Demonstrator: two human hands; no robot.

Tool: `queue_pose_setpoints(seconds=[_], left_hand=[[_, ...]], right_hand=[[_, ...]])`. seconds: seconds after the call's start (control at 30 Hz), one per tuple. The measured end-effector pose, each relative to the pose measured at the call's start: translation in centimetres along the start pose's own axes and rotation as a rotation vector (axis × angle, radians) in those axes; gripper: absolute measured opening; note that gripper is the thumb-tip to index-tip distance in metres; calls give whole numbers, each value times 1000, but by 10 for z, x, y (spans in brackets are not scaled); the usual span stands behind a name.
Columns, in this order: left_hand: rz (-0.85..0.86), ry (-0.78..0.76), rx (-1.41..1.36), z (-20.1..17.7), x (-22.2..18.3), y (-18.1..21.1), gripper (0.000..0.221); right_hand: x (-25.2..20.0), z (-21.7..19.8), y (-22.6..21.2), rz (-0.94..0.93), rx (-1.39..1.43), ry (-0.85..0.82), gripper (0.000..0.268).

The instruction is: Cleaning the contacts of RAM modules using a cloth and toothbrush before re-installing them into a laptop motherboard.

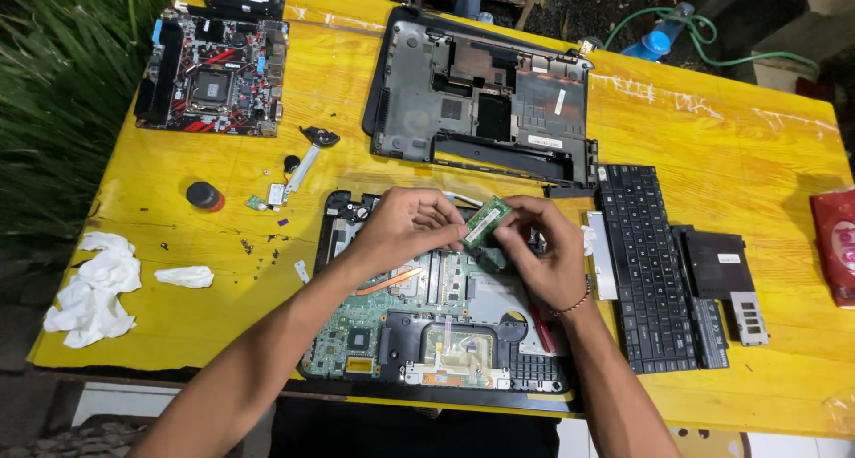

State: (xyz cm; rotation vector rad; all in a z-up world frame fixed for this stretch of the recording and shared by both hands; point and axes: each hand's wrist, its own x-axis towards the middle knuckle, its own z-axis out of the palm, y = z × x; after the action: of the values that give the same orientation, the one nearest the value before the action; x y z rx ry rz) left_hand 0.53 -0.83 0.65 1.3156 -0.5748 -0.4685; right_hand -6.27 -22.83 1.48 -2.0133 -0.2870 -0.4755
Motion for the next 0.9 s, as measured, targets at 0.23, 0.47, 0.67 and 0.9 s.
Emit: queue_pose_setpoints(seconds=[0.23, 0.47, 0.67, 0.9], left_hand=[[15, -11, 26, -3, 2, -3, 13], [70, -16, 114, -4, 1, -4, 14], [106, -63, 218, -4, 1, -5, 18], [115, -51, 170, -4, 6, -26, 21]], right_hand=[[0, -4, 0, 101, 52, 30, 6], [1, -5, -3, 167, 48, -4, 9], [1, -7, -1, 210, 63, -14, 10], [0, -6, 3, 222, 93, -1, 12]])
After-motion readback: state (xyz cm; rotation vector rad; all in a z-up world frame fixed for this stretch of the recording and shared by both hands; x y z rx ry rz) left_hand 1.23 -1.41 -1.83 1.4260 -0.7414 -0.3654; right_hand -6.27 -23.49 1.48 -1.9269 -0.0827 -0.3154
